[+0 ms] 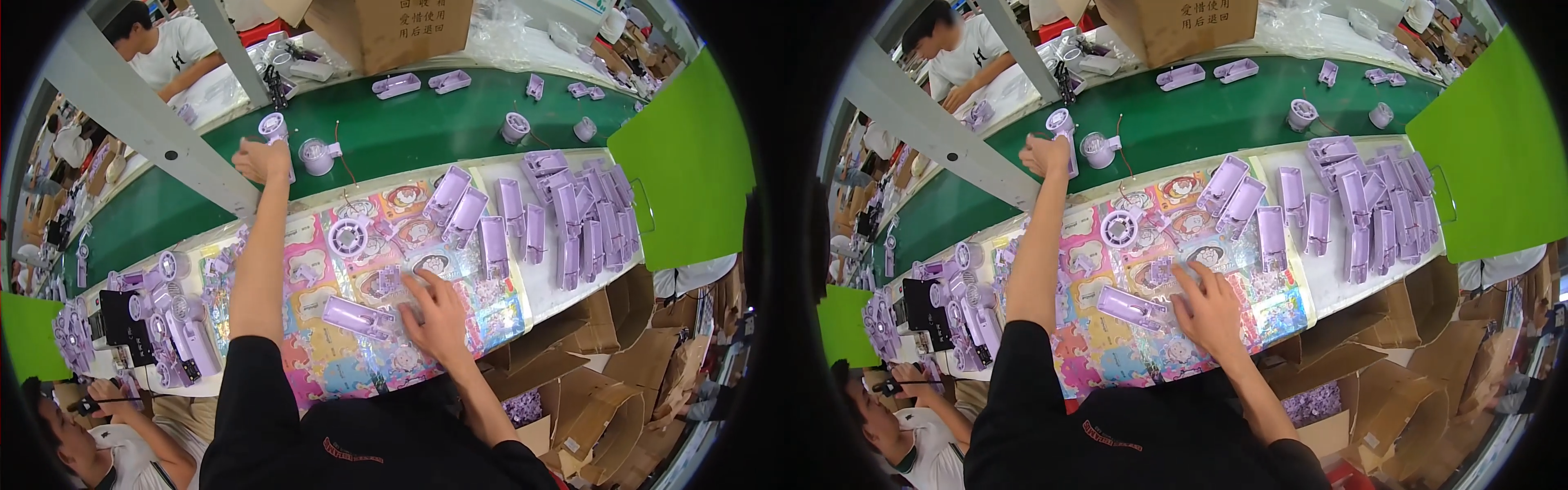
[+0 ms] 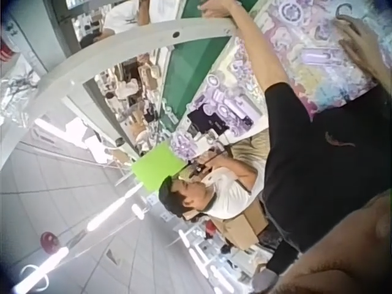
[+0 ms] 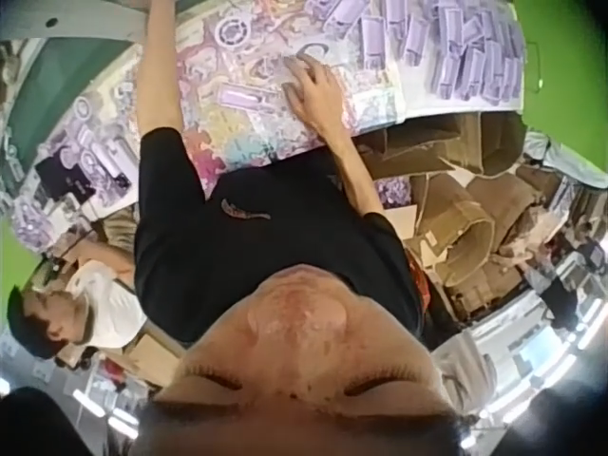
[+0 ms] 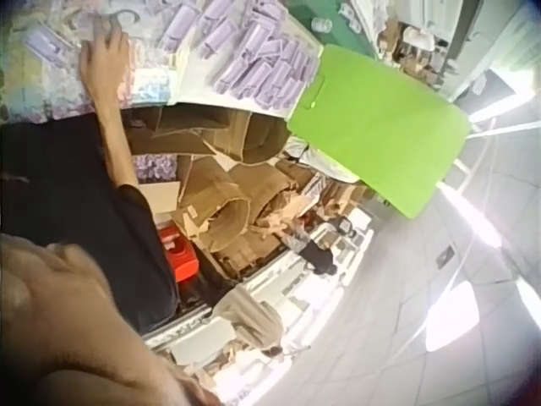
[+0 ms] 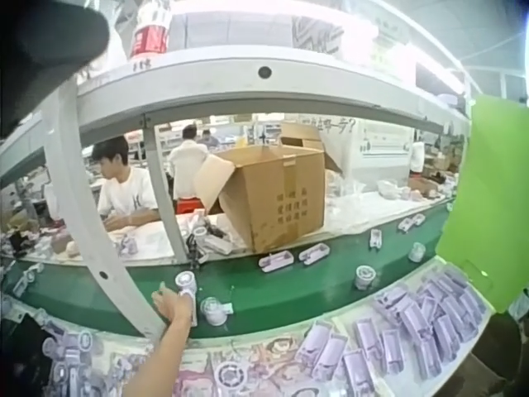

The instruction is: The person assembles handheld fans by hand, applying stickers to fan components and joining housing parts together.

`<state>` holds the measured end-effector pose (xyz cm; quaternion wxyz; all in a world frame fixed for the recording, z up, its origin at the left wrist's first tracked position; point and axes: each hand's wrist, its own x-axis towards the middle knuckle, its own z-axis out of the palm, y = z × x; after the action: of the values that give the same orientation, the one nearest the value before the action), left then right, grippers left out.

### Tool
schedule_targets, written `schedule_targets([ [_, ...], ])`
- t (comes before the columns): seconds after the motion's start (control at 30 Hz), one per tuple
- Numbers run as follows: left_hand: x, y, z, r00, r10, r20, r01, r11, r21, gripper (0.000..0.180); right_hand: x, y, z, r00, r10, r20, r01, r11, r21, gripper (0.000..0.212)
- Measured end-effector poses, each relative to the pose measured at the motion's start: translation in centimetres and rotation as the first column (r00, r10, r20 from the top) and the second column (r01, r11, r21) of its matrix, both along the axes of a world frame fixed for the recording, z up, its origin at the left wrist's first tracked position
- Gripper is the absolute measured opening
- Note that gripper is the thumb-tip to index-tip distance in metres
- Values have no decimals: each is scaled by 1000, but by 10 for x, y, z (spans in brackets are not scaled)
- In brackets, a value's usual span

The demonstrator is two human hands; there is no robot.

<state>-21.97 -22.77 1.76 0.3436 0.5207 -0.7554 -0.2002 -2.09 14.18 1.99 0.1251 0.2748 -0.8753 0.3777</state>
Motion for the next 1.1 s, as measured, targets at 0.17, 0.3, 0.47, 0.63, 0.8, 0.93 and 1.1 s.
schedule_targets([
  [0.17,30,56,35,689,-714,126,647,527,-550,64,-1,0,4,998,60,7,-60,964,258,42],
  [0.3,31,55,14,562,-738,373,827,509,-238,62,3,-3,-3,999,18,-26,-14,988,154,37],
  [0.47,37,36,2,429,-727,537,893,429,-133,53,2,-3,-12,999,25,-21,-23,998,61,32],
  [0.63,66,67,35,392,-868,305,910,317,-266,53,7,4,-14,995,-84,60,89,993,-80,30],
  [0.8,109,92,88,340,-907,249,922,270,-278,49,7,1,-7,990,-110,85,118,988,-95,34],
  [0.93,127,93,104,323,-901,289,927,240,-286,42,9,-2,-9,991,-123,53,126,990,-63,35],
  [1.1,162,111,108,263,-957,123,885,189,-426,40,11,6,-13,989,-148,19,149,975,-167,21],
])
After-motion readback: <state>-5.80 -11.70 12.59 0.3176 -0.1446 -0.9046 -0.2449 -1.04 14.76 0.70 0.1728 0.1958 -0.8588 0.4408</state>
